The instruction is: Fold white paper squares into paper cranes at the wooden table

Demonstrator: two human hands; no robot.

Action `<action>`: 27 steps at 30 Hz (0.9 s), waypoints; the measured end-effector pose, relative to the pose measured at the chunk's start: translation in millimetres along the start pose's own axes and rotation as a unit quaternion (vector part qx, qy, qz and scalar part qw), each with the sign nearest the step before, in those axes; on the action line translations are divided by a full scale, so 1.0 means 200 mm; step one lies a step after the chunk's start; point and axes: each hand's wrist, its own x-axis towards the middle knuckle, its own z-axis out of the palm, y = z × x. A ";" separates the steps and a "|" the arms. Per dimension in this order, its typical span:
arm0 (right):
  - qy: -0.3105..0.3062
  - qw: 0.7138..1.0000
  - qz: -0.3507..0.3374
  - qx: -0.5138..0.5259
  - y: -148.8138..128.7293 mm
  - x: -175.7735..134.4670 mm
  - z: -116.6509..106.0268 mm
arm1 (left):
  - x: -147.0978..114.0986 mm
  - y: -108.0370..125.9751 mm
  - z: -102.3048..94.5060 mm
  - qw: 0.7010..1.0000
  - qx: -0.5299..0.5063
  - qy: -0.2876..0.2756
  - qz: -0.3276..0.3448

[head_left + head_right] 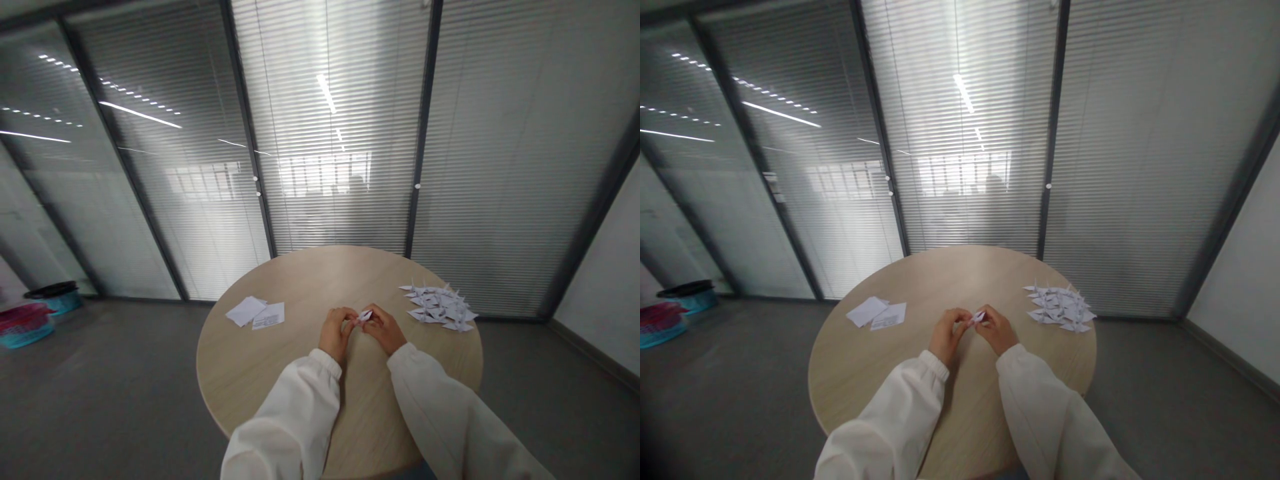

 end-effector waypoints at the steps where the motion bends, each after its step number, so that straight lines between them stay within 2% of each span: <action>1: -0.002 1.000 0.001 -0.001 0.00 0.00 0.00 | 0.00 0.00 0.00 1.000 -0.006 0.004 -0.002; 3: -0.007 1.000 0.002 -0.002 0.00 0.00 -0.01 | 0.01 0.00 -0.01 0.999 -0.030 0.009 -0.015; 7: -0.009 1.000 0.002 -0.013 0.00 -0.01 -0.01 | 0.01 0.01 -0.01 0.995 -0.087 -0.025 -0.049; 16: 0.011 0.997 0.008 -0.079 0.01 -0.01 0.00 | 0.00 0.02 -0.02 0.995 -0.055 0.017 -0.083; 23: 0.035 0.995 -0.005 -0.094 0.03 0.00 -0.01 | -0.01 0.00 0.01 0.997 -0.062 -0.005 -0.054; 27: 0.029 0.995 -0.009 -0.094 0.02 0.00 -0.02 | 0.00 0.00 0.02 0.994 -0.082 -0.020 -0.075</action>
